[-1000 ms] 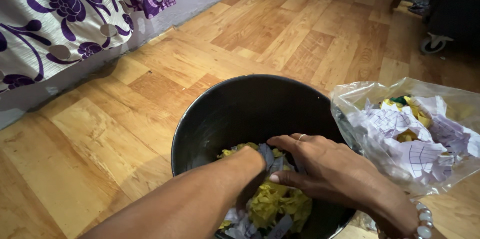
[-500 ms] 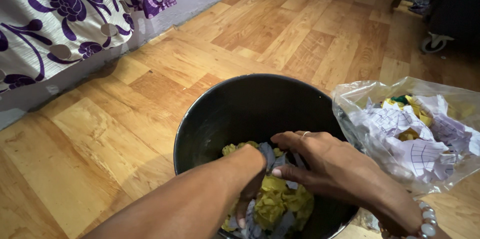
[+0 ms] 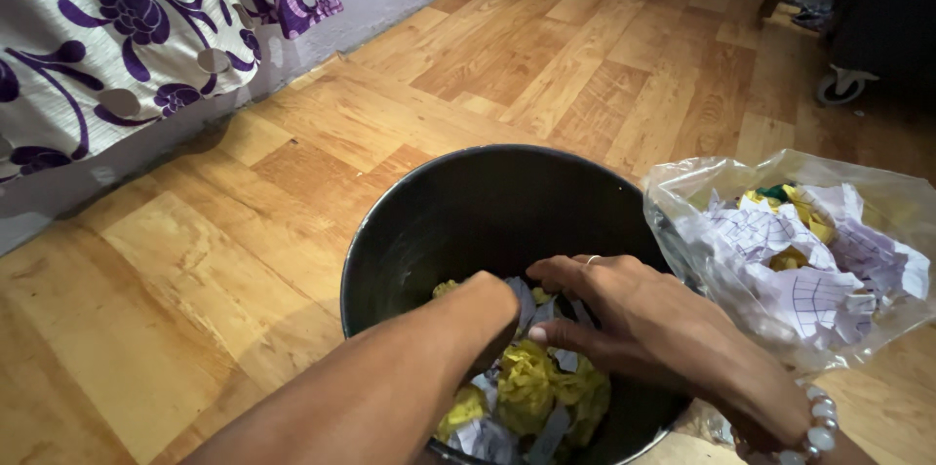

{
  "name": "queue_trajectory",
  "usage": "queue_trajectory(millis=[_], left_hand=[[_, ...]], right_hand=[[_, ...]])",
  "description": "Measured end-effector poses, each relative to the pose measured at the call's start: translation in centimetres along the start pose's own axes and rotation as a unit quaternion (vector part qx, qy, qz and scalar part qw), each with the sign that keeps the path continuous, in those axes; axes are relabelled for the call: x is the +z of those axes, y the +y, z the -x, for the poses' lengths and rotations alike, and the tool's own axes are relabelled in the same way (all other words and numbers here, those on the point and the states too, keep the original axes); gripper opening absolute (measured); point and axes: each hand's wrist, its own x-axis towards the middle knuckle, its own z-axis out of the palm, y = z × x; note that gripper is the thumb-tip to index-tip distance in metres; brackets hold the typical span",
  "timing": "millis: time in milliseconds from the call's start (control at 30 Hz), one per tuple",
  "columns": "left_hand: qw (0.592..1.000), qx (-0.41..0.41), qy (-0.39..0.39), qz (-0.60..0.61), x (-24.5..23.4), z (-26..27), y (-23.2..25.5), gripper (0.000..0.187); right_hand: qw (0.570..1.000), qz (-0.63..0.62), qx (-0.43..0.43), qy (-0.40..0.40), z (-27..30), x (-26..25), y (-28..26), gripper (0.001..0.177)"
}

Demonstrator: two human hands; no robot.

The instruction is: The person transfers crumpled paper and plastic wrappers from a metal bucket into a clear plastic bag. They handle items one by one, occasionally unfolding or compressing them before placing them into the bag.

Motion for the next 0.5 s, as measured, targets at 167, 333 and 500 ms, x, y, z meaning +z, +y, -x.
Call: queue_trajectory(millis=[167,333,500], left_hand=[[0.999,-0.007,-0.009,0.051,-0.7,4.5,-0.5,0.048],[0.993,-0.002,0.017,0.117,-0.5,8.4,-1.1,0.044],[0.956,0.066,0.187,0.216,0.5,12.5,-3.0,0.026]], right_hand=[[0.998,0.022,0.059,-0.016,0.2,-0.7,-2.2,0.065],[0.999,0.004,0.044,0.007,0.7,-1.2,-3.1,0.062],[0.996,-0.046,0.018,0.067,0.9,-0.6,-2.5,0.073]])
